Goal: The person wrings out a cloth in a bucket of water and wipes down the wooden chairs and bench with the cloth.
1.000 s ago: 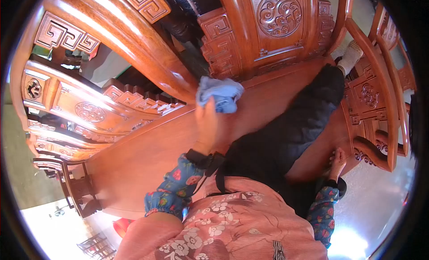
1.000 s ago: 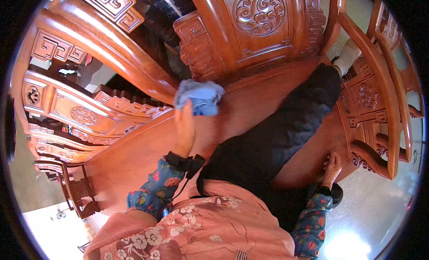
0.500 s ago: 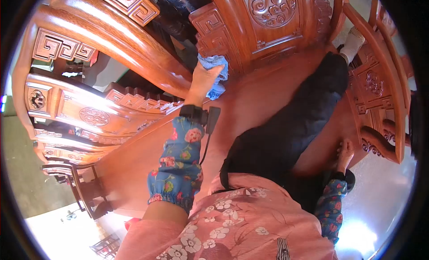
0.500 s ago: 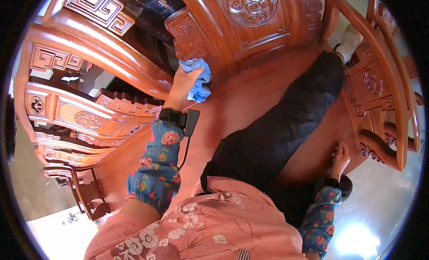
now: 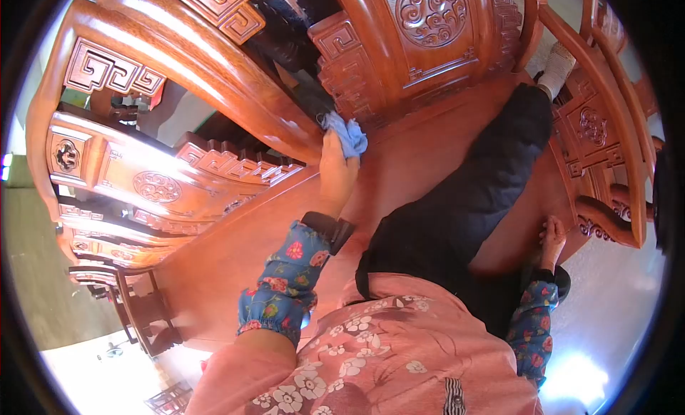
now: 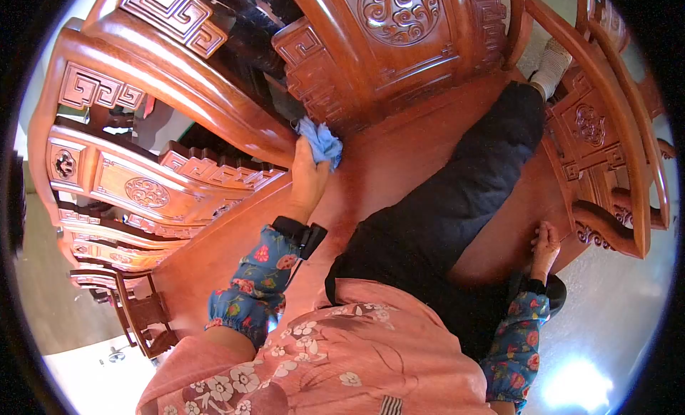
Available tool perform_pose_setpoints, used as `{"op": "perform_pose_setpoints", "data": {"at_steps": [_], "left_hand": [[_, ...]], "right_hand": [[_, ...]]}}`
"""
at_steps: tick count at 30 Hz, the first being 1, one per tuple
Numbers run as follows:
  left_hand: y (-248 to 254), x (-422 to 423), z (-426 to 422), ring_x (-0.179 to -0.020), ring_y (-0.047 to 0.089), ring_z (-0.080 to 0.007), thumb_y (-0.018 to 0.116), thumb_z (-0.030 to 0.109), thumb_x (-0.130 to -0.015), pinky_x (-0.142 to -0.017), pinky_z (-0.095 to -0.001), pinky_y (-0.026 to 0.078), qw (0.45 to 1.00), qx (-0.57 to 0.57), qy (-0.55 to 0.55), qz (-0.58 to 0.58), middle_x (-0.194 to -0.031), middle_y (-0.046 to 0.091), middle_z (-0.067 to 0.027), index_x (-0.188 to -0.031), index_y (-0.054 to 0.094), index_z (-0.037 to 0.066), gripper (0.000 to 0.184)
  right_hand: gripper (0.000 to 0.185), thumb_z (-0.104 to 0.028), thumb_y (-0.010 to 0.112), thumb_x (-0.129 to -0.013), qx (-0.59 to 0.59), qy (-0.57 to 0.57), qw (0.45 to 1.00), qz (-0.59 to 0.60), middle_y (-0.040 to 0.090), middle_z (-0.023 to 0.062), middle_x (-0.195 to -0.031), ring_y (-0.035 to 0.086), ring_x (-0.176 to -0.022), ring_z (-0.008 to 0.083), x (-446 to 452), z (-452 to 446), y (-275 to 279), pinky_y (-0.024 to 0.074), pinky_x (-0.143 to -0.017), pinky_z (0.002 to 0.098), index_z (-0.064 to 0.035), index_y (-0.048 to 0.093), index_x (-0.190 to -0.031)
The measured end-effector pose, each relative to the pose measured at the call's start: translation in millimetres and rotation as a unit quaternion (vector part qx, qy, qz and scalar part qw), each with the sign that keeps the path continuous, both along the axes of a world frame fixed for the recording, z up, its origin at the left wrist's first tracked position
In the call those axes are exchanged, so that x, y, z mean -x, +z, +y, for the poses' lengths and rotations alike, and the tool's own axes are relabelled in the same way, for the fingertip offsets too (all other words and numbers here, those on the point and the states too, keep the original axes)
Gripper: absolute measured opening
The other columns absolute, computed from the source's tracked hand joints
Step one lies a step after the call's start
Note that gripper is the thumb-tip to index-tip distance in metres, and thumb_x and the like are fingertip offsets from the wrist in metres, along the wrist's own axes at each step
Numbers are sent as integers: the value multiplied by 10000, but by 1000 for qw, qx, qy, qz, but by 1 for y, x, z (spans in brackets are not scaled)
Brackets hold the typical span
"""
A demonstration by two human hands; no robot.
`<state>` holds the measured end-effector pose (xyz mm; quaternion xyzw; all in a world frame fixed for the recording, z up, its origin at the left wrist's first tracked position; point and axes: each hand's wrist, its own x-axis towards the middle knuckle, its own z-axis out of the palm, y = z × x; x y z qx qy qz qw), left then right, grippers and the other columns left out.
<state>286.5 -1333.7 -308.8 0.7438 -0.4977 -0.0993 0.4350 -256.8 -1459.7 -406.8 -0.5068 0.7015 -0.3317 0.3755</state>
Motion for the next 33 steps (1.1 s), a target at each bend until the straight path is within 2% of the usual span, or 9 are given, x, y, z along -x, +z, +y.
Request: {"op": "perform_pose_setpoints", "data": {"at_steps": [4, 6, 13, 15, 18, 21, 25, 30, 33], "left_hand": [[-11, 7, 13, -1069, 560, -391, 572, 13, -845, -903, -383, 481, 993, -28, -17, -113, -1252, 505, -228, -1340, 396, -32, 527], [9, 16, 7, -1097, 559, -372, 580, 25, -854, -909, -368, 478, 928, 73, 29, 365, -1279, 503, -221, -1343, 408, -11, 520], [6, -3, -37, -1148, 528, -419, 662, 68, -763, -970, -408, 444, 992, 39, 68, -99, -1314, 486, -219, -1410, 302, 15, 742], [18, -19, -39, -1181, 512, -415, 698, 106, -715, -978, -411, 438, 992, -45, 67, 99, -1343, 466, -237, -1422, 283, 15, 825], [39, -35, -37, -1124, 554, -424, 704, 150, -719, -929, -434, 465, 987, -148, -2, -58, -1277, 516, -272, -1413, 247, 2, 844], [55, -48, -61, -906, 658, -394, 694, 171, -771, -814, -437, 529, 940, -338, 46, 16, -1019, 643, -236, -1385, 311, 11, 741], [44, -29, -54, -1002, 610, -463, 687, 202, -788, -922, -482, 461, 931, -318, 90, -157, -1042, 644, -267, -1459, 98, 6, 915], [27, 16, -33, -1192, 472, -491, 647, 141, -798, -968, -463, 421, 975, -185, 73, -95, -1335, 423, -353, -1471, -20, -23, 962], [36, 47, -24, -1217, 454, -480, 626, 105, -806, -976, -445, 413, 958, -286, 1, -15, -1298, 460, -345, -1482, 46, -9, 897]], "right_hand": [[192, -242, 575, -953, 18, -1, 1000, -17, 647, 5, -803, 515, -543, 61, 7, 1, -10, 390, -445, 209, -92, 671, -1026], [201, -251, 573, -954, 13, -2, 1000, -18, 653, 9, -807, 519, -544, 65, 8, 3, -5, 393, -445, 212, -89, 671, -1021], [229, -270, 556, -955, 21, 11, 1000, 21, 653, 22, -783, 539, -556, 88, 3, 4, 1, 405, -444, 245, -79, 671, -1010], [231, -270, 555, -954, 19, 7, 1000, 6, 649, 27, -774, 541, -557, 94, 1, 1, -1, 403, -442, 255, -78, 673, -1003], [221, -258, 575, -949, -26, -20, 998, 47, 615, 42, -716, 526, -536, 108, -4, -3, 7, 391, -452, 267, -71, 679, -1004], [210, -250, 580, -948, 39, -1, 998, 43, 610, 27, -715, 509, -530, 92, -2, 0, -2, 384, -456, 250, -76, 681, -1008], [205, -244, 576, -952, 1, -23, 1000, 1, 611, 11, -743, 498, -533, 80, -6, -1, -2, 377, -458, 236, -84, 680, -1026], [207, -240, 589, -945, 0, -27, 999, -31, 619, -7, -775, 485, -540, 57, -8, 3, 2, 365, -461, 208, -94, 672, -1067], [202, -238, 593, -943, 16, -15, 1000, -1, 622, -14, -784, 477, -536, 48, -8, 3, 5, 355, -459, 198, -100, 674, -1067]]}}
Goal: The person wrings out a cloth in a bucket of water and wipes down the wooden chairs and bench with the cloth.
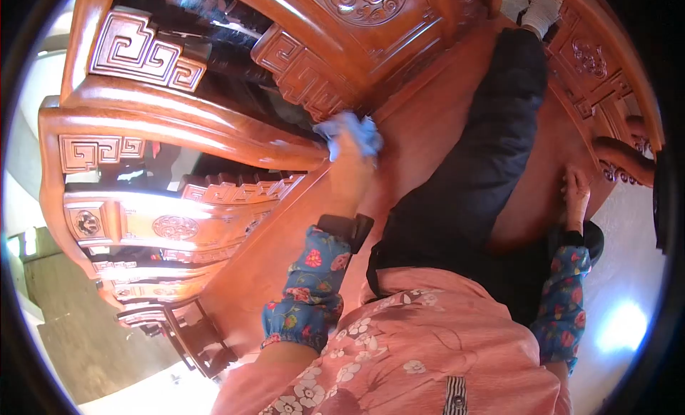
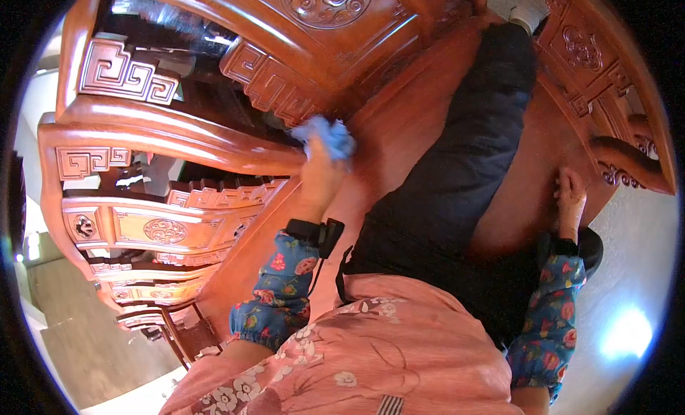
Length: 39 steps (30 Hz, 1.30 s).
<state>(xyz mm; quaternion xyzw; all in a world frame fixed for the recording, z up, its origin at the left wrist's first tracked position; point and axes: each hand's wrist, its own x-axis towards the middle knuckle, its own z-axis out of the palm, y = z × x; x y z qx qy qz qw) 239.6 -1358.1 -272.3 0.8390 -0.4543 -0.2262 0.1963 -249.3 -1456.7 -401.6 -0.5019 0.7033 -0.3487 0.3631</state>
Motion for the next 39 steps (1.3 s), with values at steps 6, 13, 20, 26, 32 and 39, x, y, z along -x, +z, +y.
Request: {"op": "perform_pose_setpoints", "data": {"at_steps": [6, 13, 20, 26, 32, 39], "left_hand": [[-58, -4, 28, -939, 581, -217, 526, -7, -883, -812, -340, 493, 956, 222, 14, 193, -1075, 594, -131, -1382, 386, -4, 519], [-26, -27, -4, -1051, 566, -190, 469, 295, -1000, -934, -340, 458, 824, 441, 260, 241, -1208, 575, -81, -1218, 554, 27, 356], [-49, -43, -43, -1047, 557, -203, 417, 500, -987, -934, -334, 439, 785, 381, 350, 342, -1173, 601, -83, -1245, 557, 9, 572], [-46, -37, -46, -1031, 550, -258, 412, 459, -1003, -930, -347, 431, 876, 342, 306, 147, -1200, 586, -169, -1324, 451, -89, 636], [-41, 8, -34, -1141, 512, -207, 478, 291, -1000, -1001, -327, 391, 829, 406, 294, 248, -1285, 532, -113, -1335, 464, -30, 464], [7, 26, -30, -1059, 549, -150, 472, 267, -1004, -963, -307, 412, 865, 333, 52, 371, -1153, 613, -54, -1199, 587, -28, 371]], "right_hand": [[205, -235, 588, -948, -20, -13, 999, -39, 624, -12, -783, 483, -544, 51, 7, 2, -8, 364, -461, 203, -94, 673, -1070], [208, -239, 582, -954, -20, -21, 999, -20, 611, -19, -775, 466, -546, 51, -2, -2, 0, 361, -470, 202, -88, 674, -1064], [222, -245, 585, -953, -43, -34, 999, -5, 613, -9, -774, 466, -554, 59, -1, -2, 1, 370, -489, 213, -77, 680, -1063], [213, -215, 579, -949, -37, -29, 999, -20, 617, 6, -784, 469, -548, 67, -2, -2, 1, 368, -483, 221, -73, 671, -1079], [199, -207, 577, -950, -14, -10, 999, -33, 613, 5, -791, 488, -556, 66, 2, -1, -7, 374, -485, 216, -69, 664, -1064], [179, -178, 569, -956, 69, 68, 993, -65, 615, -8, -836, 536, -659, 51, -41, -28, 97, 416, -564, 191, -57, 660, -1051]]}}
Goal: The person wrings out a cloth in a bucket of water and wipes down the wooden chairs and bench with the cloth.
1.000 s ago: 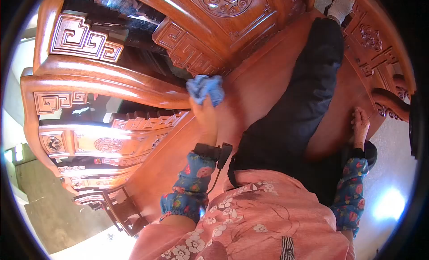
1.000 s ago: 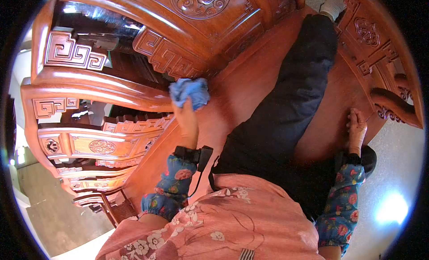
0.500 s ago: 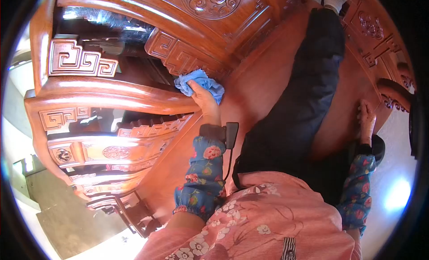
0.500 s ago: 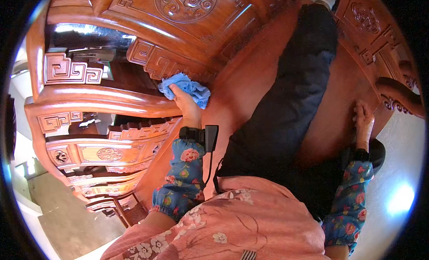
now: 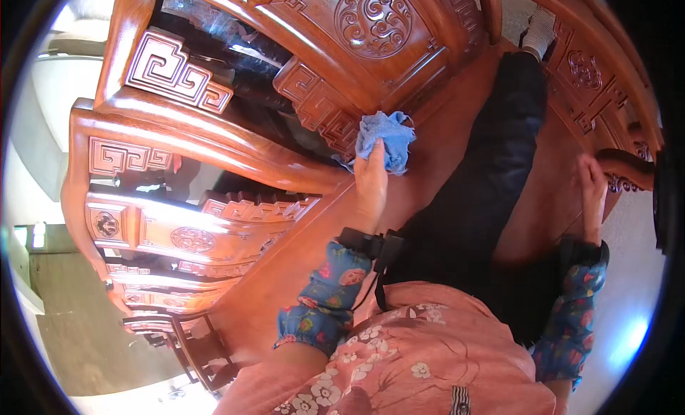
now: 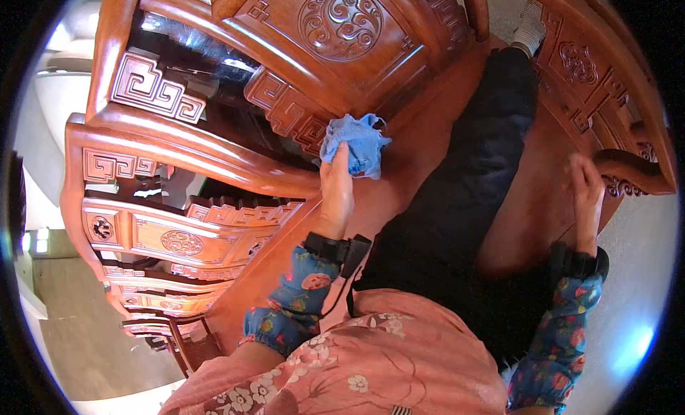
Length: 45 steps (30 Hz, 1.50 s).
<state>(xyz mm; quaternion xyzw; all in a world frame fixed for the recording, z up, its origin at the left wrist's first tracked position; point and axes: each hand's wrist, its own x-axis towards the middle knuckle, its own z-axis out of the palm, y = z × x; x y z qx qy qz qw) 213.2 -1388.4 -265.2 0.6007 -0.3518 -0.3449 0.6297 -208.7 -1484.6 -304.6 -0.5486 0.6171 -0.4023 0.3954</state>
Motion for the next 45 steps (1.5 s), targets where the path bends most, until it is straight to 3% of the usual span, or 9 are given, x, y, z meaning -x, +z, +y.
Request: {"op": "perform_pose_setpoints", "data": {"at_steps": [2, 5, 11, 21, 24, 27, 37, 38, 45], "left_hand": [[9, -4, 4, -1072, 547, -159, 476, 262, -1003, -986, -307, 394, 999, -24, -42, 22, -1172, 606, -55, -1196, 590, -25, 364], [13, 5, 7, -1120, 552, -175, 469, 189, -1007, -995, -310, 414, 999, 15, -45, 19, -1250, 575, -105, -1288, 491, -23, 353], [9, -3, 22, -1164, 519, -192, 489, 167, -987, -1003, -306, 406, 1000, 22, -5, 4, -1284, 540, -113, -1319, 447, -15, 381], [-3, -20, 20, -1007, 566, -129, 569, 177, -969, -866, -280, 480, 984, -9, -31, 177, -1153, 580, -74, -1235, 511, 16, 316], [3, -23, 6, -907, 594, -109, 566, 184, -973, -769, -256, 498, 975, -7, -4, 220, -1082, 608, -58, -1208, 531, 32, 282], [19, -25, -9, -638, 506, -20, 559, 240, -979, -530, -178, 378, 978, 19, 52, 203, -798, 582, 78, -1074, 599, 115, 162], [-23, -29, -10, -645, 567, -45, 570, 211, -969, -516, -191, 424, 959, -4, 69, 273, -870, 638, 16, -1090, 580, 82, 177], [-27, -30, -6, -935, 604, -115, 570, 214, -965, -823, -280, 481, 961, -4, 47, 273, -1058, 645, -14, -1175, 584, 51, 266], [-42, -28, -2, -853, 577, -80, 580, 187, -956, -742, -247, 469, 969, -38, 73, 234, -971, 637, -12, -1082, 615, 36, 200]], "right_hand": [[163, -156, 570, -953, 30, -30, 992, -117, 615, -19, -859, 538, -706, 43, -76, -2, 73, 419, -613, 176, -62, 663, -1049], [187, -167, 603, -942, -8, 247, 956, -160, 618, -35, -900, 537, -774, 44, -153, -19, 96, 436, -660, 194, -66, 650, -1091], [236, -172, 645, -864, 87, 470, 860, -178, 678, 104, -917, 635, -839, 167, -305, -8, 36, 503, -737, 323, -4, 632, -1028], [89, -102, 646, -848, -47, 315, 909, -271, 612, 57, -703, 572, -652, 115, -349, -30, 59, 464, -600, 298, -13, 642, -842], [161, -249, 686, -798, 244, 301, 918, -89, 628, 139, -677, 624, -634, 326, -379, -43, 66, 479, -561, 402, -90, 659, -788], [153, -210, 695, -817, 391, 272, 878, 38, 621, 103, -660, 625, -584, 262, -401, -56, 86, 483, -530, 357, -77, 639, -766], [300, -356, 663, -812, 303, 256, 915, 71, 609, 143, -613, 615, -597, 371, -400, -47, 44, 487, -538, 475, -103, 608, -661], [324, -368, 659, -815, 287, 261, 919, 76, 607, 147, -609, 615, -598, 373, -398, -47, 39, 487, -539, 475, -102, 600, -641], [354, -396, 633, -813, 297, 319, 884, 170, 607, 158, -620, 616, -605, 377, -382, -48, 5, 494, -554, 490, -101, 603, -620]]}}
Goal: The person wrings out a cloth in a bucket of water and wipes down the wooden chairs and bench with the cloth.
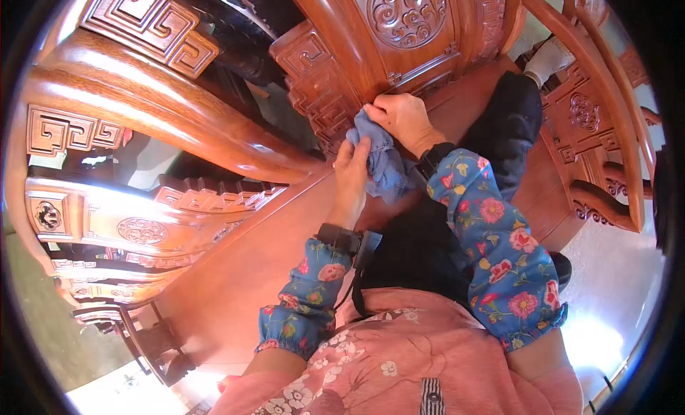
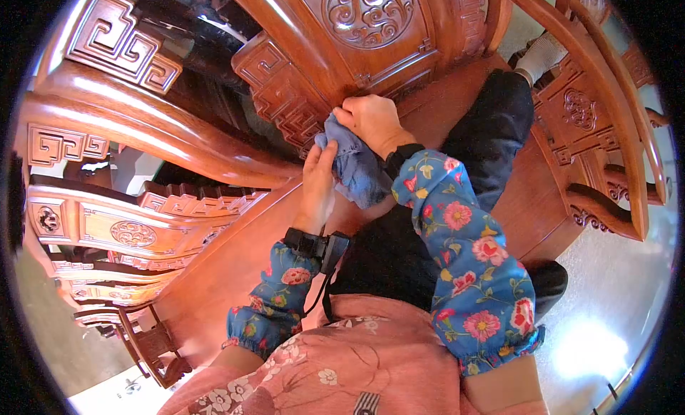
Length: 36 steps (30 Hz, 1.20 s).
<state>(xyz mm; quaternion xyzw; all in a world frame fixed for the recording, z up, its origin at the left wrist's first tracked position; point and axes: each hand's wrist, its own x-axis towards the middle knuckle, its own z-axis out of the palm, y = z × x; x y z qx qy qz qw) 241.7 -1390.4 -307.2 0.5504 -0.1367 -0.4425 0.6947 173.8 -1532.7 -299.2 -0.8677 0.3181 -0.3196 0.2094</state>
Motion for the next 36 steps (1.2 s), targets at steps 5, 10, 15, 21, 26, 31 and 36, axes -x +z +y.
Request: {"op": "perform_pose_setpoints", "data": {"at_steps": [5, 10, 15, 21, 26, 31, 36], "left_hand": [[8, 2, 1, -754, 572, -74, 581, 219, -959, -644, -232, 464, 999, 31, 18, -1, -888, 628, 5, -1051, 607, 53, 192], [34, -8, -4, -605, 531, -42, 588, 272, -954, -520, -212, 417, 999, 1, -6, -39, -792, 603, 55, -1018, 594, 109, 175], [30, -12, -13, -551, 515, -44, 590, 272, -953, -473, -209, 396, 999, 19, 7, -38, -756, 591, 61, -1000, 596, 124, 155], [1, -2, -7, -754, 593, -88, 579, 235, -958, -619, -238, 469, 999, 27, -9, 31, -935, 636, 1, -1088, 585, 87, 197], [6, 2, 2, -963, 590, -120, 548, 163, -968, -827, -286, 480, 999, 9, 20, -41, -1085, 625, -27, -1176, 551, 38, 243], [9, -6, 16, -978, 578, -124, 567, 153, -959, -854, -275, 470, 996, 40, -74, -16, -1130, 602, -37, -1235, 510, 31, 307], [7, -2, 19, -1048, 546, -142, 594, 126, -941, -893, -280, 458, 989, 33, -98, -107, -1181, 561, -52, -1263, 507, 26, 348]], "right_hand": [[296, -318, 649, -808, 40, 45, 996, -66, 595, 153, -620, 602, -594, 371, -4, -6, 15, 476, -528, 476, -88, 585, -632], [252, -246, 680, -814, 135, 59, 983, -106, 583, 144, -614, 593, -585, 361, -22, -26, 75, 465, -506, 442, -78, 584, -654], [271, -294, 687, -840, 48, 1, 990, -135, 592, 167, -643, 594, -603, 377, -25, -13, 58, 467, -508, 422, -75, 620, -694], [288, -298, 685, -841, 38, 12, 996, -85, 575, 158, -603, 582, -558, 345, -10, -7, 28, 457, -492, 403, -66, 621, -683], [268, -289, 661, -882, -282, 113, 942, -144, 593, 35, -605, 573, -519, 154, 8, -13, 39, 434, -470, 300, -55, 663, -751], [273, -291, 647, -901, -401, 148, 874, -233, 605, -16, -705, 539, -613, 75, 37, -8, 26, 436, -522, 244, -37, 672, -803], [282, -309, 631, -918, -570, 142, 766, -260, 603, -22, -727, 534, -638, 68, 53, 7, 34, 431, -558, 231, -47, 665, -820]]}}
